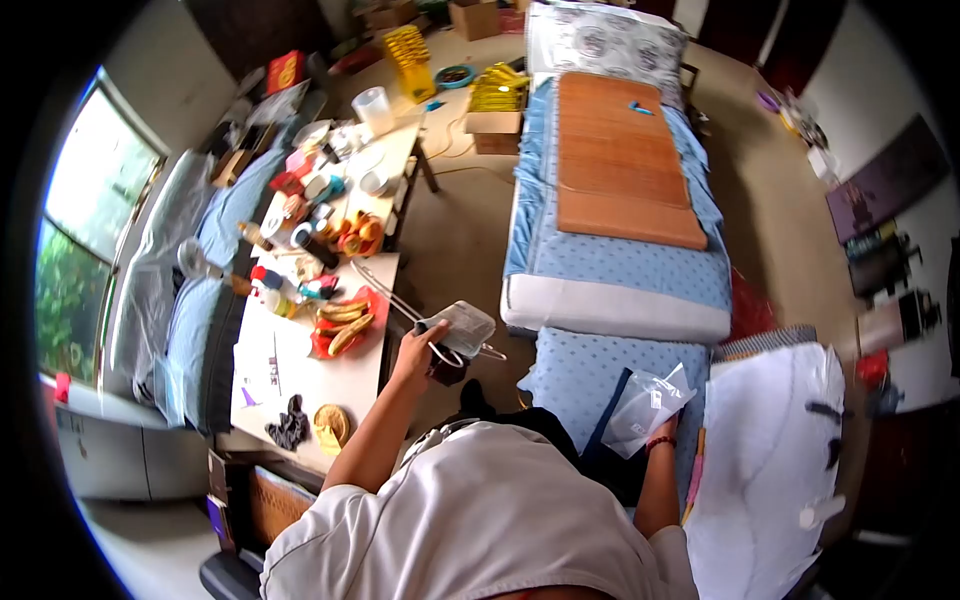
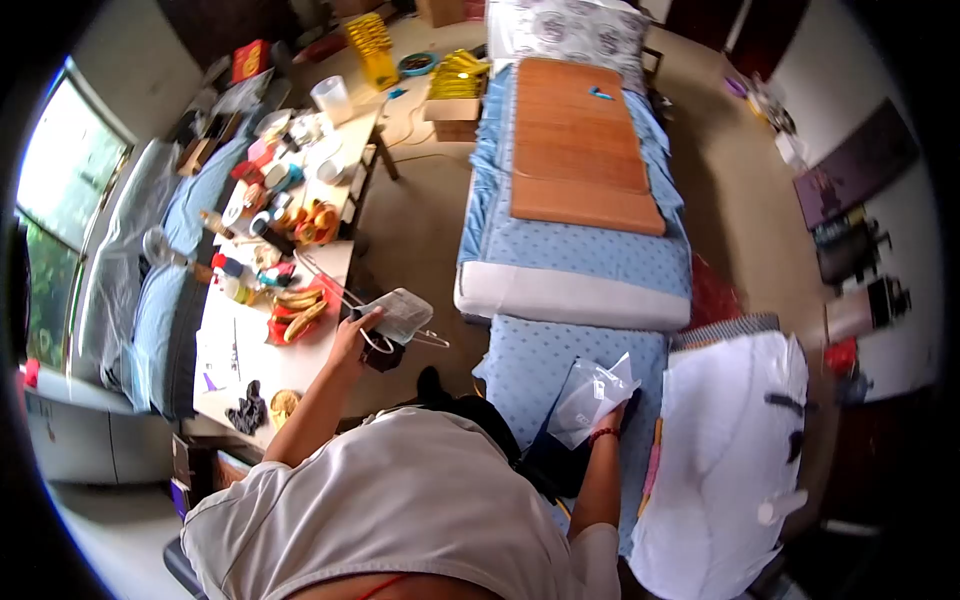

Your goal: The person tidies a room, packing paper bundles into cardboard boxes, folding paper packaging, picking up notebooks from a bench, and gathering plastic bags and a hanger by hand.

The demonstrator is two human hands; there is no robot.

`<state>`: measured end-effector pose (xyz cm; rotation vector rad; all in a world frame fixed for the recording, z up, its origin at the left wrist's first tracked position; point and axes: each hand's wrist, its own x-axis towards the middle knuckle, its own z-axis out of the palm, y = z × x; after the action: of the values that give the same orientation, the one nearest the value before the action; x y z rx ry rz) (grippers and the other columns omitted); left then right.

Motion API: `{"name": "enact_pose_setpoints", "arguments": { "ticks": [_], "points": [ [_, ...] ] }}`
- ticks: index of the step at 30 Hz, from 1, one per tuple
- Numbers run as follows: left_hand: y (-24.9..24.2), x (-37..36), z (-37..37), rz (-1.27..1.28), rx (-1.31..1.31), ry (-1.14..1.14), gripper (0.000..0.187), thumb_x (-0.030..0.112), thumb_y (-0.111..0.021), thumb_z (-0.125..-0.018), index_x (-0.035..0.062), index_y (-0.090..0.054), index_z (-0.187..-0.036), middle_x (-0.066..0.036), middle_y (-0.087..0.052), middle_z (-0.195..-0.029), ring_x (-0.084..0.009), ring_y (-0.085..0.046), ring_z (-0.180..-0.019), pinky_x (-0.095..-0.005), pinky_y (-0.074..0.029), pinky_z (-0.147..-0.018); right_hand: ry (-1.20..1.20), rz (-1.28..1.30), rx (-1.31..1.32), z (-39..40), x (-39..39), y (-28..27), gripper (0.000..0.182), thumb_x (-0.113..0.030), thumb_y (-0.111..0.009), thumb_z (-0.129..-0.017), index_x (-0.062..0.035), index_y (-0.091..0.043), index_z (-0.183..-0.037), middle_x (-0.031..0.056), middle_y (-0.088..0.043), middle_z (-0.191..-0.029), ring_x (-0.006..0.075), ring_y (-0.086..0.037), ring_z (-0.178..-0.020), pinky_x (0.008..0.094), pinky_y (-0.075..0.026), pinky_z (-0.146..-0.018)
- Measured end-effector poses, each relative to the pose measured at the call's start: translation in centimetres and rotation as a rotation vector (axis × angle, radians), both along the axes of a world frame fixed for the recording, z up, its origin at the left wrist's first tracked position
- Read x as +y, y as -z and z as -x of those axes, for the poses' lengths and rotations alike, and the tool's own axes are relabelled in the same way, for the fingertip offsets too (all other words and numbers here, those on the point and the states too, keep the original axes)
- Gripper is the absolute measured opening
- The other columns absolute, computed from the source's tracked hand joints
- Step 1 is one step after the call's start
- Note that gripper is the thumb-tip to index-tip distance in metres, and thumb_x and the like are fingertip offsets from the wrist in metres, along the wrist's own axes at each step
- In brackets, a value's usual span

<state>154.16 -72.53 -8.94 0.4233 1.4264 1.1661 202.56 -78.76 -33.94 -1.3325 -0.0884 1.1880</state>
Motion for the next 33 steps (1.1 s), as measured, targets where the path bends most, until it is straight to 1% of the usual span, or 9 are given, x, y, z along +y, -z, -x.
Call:
{"name": "enact_pose_setpoints", "arguments": {
  "ticks": [5,10,14,17,24,26,27,28,33],
  "points": [
    [-0.7,0.1,5.5,-0.014,-0.054,-0.052,0.030,0.024,-0.066,-0.082,0.0002,-0.060,-0.099,-0.006,-0.064,-0.086,-0.0152,-0.062,-0.072,-0.0280,-0.050,-0.064,-0.268,0.092,-0.047,3.9,4.1,1.0,0.041,-0.038,-0.054,-0.086,-0.0008,-0.060,-0.103,0.0083,-0.062,-0.091,0.0220,-0.061,-0.077,0.0344,-0.050,-0.067],
    [-1.8,0.7,11.3,-0.032,-0.083,-0.121,0.031,0.024,-0.066,-0.082,-0.0002,-0.058,-0.098,-0.006,-0.063,-0.089,-0.0147,-0.061,-0.074,-0.0283,-0.050,-0.067,-0.333,0.122,-0.163,9.9,9.5,0.1,0.041,-0.029,-0.057,-0.087,-0.0012,-0.056,-0.116,0.0081,-0.061,-0.102,0.0207,-0.060,-0.086,0.0320,-0.049,-0.072],
    [-2.2,1.3,15.0,-0.067,-0.144,-0.146,0.030,0.024,-0.066,-0.082,-0.0003,-0.057,-0.097,-0.005,-0.062,-0.087,-0.0131,-0.061,-0.074,-0.0280,-0.051,-0.064,-0.401,0.069,-0.283,16.0,13.7,-1.7,0.043,-0.030,-0.060,-0.085,-0.0032,-0.055,-0.118,0.0080,-0.060,-0.106,0.0208,-0.060,-0.089,0.0319,-0.049,-0.074],
    [-2.0,1.9,17.3,-0.067,-0.165,-0.166,0.030,0.025,-0.067,-0.082,0.0001,-0.058,-0.096,-0.004,-0.062,-0.084,-0.0118,-0.060,-0.072,-0.0269,-0.050,-0.061,-0.389,0.188,-0.278,18.4,16.0,-0.8,0.048,-0.032,-0.062,-0.084,-0.0040,-0.053,-0.121,0.0087,-0.060,-0.109,0.0213,-0.059,-0.091,0.0323,-0.049,-0.075],
    [-2.3,4.4,19.6,-0.062,-0.151,-0.203,0.029,0.026,-0.067,-0.081,0.0008,-0.060,-0.093,-0.003,-0.063,-0.082,-0.0106,-0.058,-0.067,-0.0256,-0.047,-0.058,-0.495,0.331,-0.487,20.2,19.0,-0.9,0.052,-0.037,-0.062,-0.083,-0.0028,-0.053,-0.121,0.0100,-0.061,-0.108,0.0211,-0.060,-0.090,0.0320,-0.049,-0.075],
    [-1.6,5.4,19.7,-0.056,-0.150,-0.225,0.028,0.026,-0.067,-0.081,0.0009,-0.061,-0.092,-0.003,-0.063,-0.082,-0.0103,-0.057,-0.067,-0.0253,-0.047,-0.058,-0.570,0.399,-0.673,18.9,20.3,0.2,0.047,-0.039,-0.058,-0.085,-0.0047,-0.055,-0.116,0.0087,-0.062,-0.098,0.0201,-0.061,-0.080,0.0323,-0.050,-0.068],
    [-1.6,5.9,19.7,-0.056,-0.145,-0.238,0.028,0.026,-0.067,-0.081,0.0010,-0.061,-0.092,-0.003,-0.063,-0.082,-0.0101,-0.057,-0.067,-0.0250,-0.046,-0.058,-0.581,0.401,-0.674,18.2,21.1,0.9,0.047,-0.039,-0.058,-0.085,-0.0047,-0.055,-0.116,0.0087,-0.062,-0.098,0.0201,-0.061,-0.080,0.0323,-0.050,-0.068],
    [-1.6,6.4,19.8,-0.057,-0.168,-0.239,0.034,0.024,-0.069,-0.080,0.0001,-0.059,-0.102,-0.004,-0.063,-0.088,-0.0128,-0.061,-0.073,-0.0269,-0.051,-0.066,-0.597,0.446,-0.693,17.5,22.3,1.7,0.049,-0.040,-0.059,-0.084,-0.0040,-0.055,-0.117,0.0090,-0.063,-0.097,0.0205,-0.061,-0.079,0.0325,-0.050,-0.067],
    [-1.7,10.2,20.1,-0.048,-0.196,-0.306,0.033,0.021,-0.068,-0.079,-0.0009,-0.058,-0.102,-0.005,-0.063,-0.089,-0.0137,-0.061,-0.074,-0.0272,-0.051,-0.066,-0.647,0.530,-0.765,18.7,27.8,1.5,0.050,-0.041,-0.057,-0.084,-0.0008,-0.058,-0.113,0.0114,-0.064,-0.094,0.0224,-0.062,-0.079,0.0346,-0.049,-0.067]
  ]
}}
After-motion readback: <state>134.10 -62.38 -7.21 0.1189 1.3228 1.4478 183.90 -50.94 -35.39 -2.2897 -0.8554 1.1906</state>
